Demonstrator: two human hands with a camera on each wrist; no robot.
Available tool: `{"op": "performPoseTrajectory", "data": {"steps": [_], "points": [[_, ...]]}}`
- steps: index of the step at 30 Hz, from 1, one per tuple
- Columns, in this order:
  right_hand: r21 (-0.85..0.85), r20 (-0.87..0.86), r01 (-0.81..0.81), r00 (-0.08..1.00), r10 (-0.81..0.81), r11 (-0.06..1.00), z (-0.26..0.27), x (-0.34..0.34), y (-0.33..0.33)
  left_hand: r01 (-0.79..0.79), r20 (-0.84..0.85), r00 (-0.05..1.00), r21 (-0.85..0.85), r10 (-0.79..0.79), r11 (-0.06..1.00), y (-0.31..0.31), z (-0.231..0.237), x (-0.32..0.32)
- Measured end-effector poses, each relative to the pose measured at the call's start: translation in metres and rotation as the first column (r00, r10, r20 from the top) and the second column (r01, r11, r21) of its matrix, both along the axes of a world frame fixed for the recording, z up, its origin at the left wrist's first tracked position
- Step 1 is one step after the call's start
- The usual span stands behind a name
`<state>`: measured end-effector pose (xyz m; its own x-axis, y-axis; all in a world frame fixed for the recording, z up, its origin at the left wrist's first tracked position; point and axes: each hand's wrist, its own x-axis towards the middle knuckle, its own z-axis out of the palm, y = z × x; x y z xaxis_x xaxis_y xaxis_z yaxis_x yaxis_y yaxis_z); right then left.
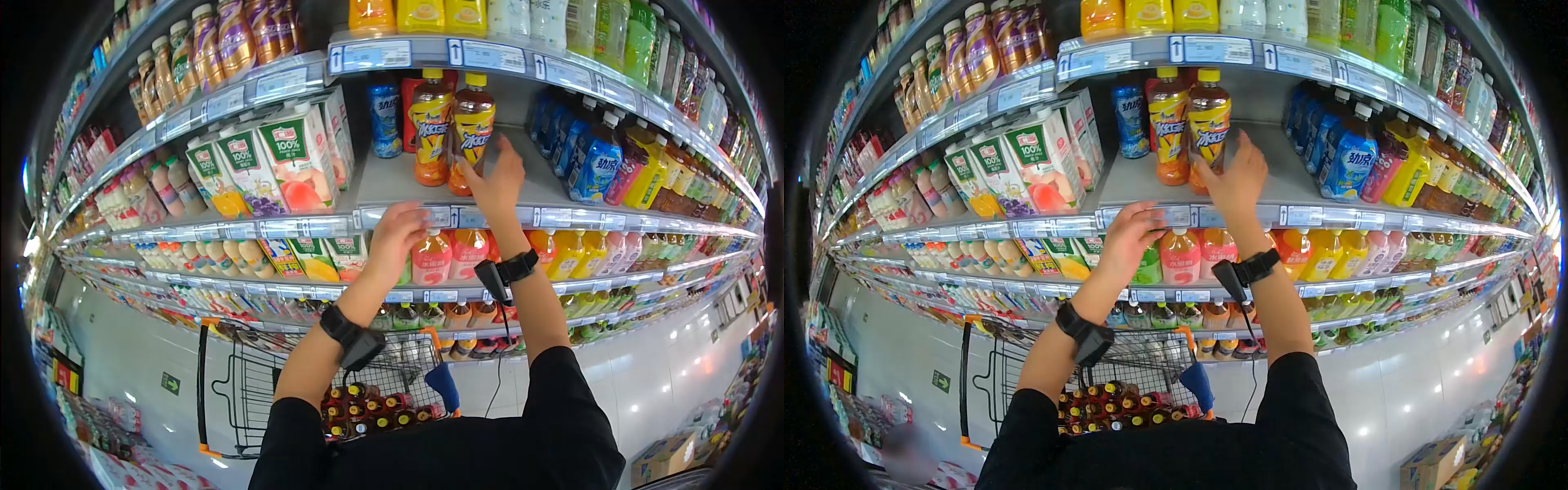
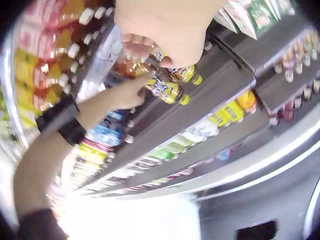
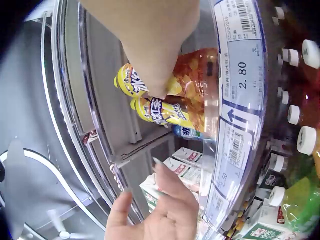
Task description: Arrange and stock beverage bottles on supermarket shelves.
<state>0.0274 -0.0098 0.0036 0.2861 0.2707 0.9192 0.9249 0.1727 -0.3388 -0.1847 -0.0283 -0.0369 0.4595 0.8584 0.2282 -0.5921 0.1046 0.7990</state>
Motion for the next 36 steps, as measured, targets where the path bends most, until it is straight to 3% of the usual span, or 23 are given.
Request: {"op": "performPoseTrajectory", "data": {"steps": [2, 5, 8, 10, 12, 15, 16, 19, 25, 27, 29, 30, 31, 32, 34, 35, 36], "points": [[-0.064, -0.098, -0.051, 0.994, 0.045, 0.997, -0.006, 0.001, 0.016, 0.203, 0.29, 0.953, -0.408, -0.085, 0.89, -0.002, 0.029, 0.016], [-0.279, -0.084, -0.063, 0.996, 0.042, 0.958, 0.003, -0.002, 0.004, 0.26, 0.446, 0.895, -0.485, -0.02, 0.835, -0.001, 0.049, 0.043], [-0.342, -0.082, -0.083, 0.995, 0.058, 0.936, -0.003, 0.004, 0.011, -0.049, 0.228, 0.967, -0.26, 0.111, 0.964, 0.014, 0.046, 0.074], [-0.369, -0.117, -0.122, 0.99, 0.084, 0.921, -0.001, 0.003, 0.007, -0.28, 0.074, 0.958, 0.045, 0.276, 0.959, 0.02, 0.044, 0.092], [-0.348, -0.118, -0.135, 0.988, 0.1, 0.928, -0.003, 0.004, 0.005, -0.454, 0.014, 0.867, 0.436, 0.499, 0.777, 0.023, 0.047, 0.107], [-0.238, -0.071, -0.125, 0.991, 0.111, 0.963, -0.008, 0.006, 0.006, -0.502, -0.017, 0.644, 0.745, 0.765, 0.439, 0.018, 0.054, 0.116], [-0.193, -0.057, -0.125, 0.992, 0.116, 0.973, -0.01, 0.006, 0.007, -0.512, -0.025, 0.627, 0.739, 0.778, 0.437, 0.024, 0.051, 0.119], [-0.094, -0.021, -0.185, 0.983, 0.184, 0.978, -0.013, 0.008, 0.006, -0.509, 0.074, 0.793, 0.626, 0.605, 0.591, 0.04, 0.045, 0.126], [0.016, 0.03, -0.344, 0.939, 0.343, 0.939, -0.021, 0.014, 0.005, -0.379, -0.148, 0.774, 0.671, 0.615, 0.638, 0.026, 0.044, 0.124], [0.053, 0.088, -0.417, 0.907, 0.412, 0.907, -0.022, 0.014, 0.002, -0.483, -0.088, 0.694, 0.679, 0.715, 0.553, 0.009, 0.039, 0.125], [0.093, 0.158, -0.492, 0.866, 0.475, 0.865, -0.017, 0.015, -0.004, -0.466, 0.095, 0.672, 0.825, 0.735, 0.32, -0.002, 0.036, 0.118], [0.083, 0.214, -0.587, 0.8, 0.561, 0.805, -0.013, 0.016, -0.014, -0.461, 0.105, 0.697, 0.824, 0.709, 0.331, -0.019, 0.039, 0.113], [0.078, 0.241, -0.567, 0.809, 0.536, 0.82, -0.018, 0.015, -0.02, -0.46, 0.165, 0.663, 0.859, 0.73, 0.224, -0.019, 0.031, 0.106], [0.074, 0.267, -0.546, 0.817, 0.511, 0.834, -0.027, 0.013, -0.028, -0.444, -0.019, 0.754, 0.721, 0.656, 0.532, -0.007, -0.006, 0.092], [0.056, 0.299, -0.551, 0.805, 0.513, 0.832, -0.049, 0.007, -0.054, -0.341, -0.114, 0.731, 0.794, 0.673, 0.504, -0.015, -0.023, 0.068], [0.041, 0.302, -0.581, 0.783, 0.544, 0.813, -0.064, 0.003, -0.074, -0.214, 0.004, 0.617, 0.963, 0.787, 0.162, -0.041, 0.001, 0.057], [0.034, 0.266, -0.626, 0.757, 0.597, 0.779, -0.078, -0.001, -0.095, -0.113, 0.032, 0.582, 0.993, 0.813, 0.042, -0.061, 0.014, 0.044]]}}
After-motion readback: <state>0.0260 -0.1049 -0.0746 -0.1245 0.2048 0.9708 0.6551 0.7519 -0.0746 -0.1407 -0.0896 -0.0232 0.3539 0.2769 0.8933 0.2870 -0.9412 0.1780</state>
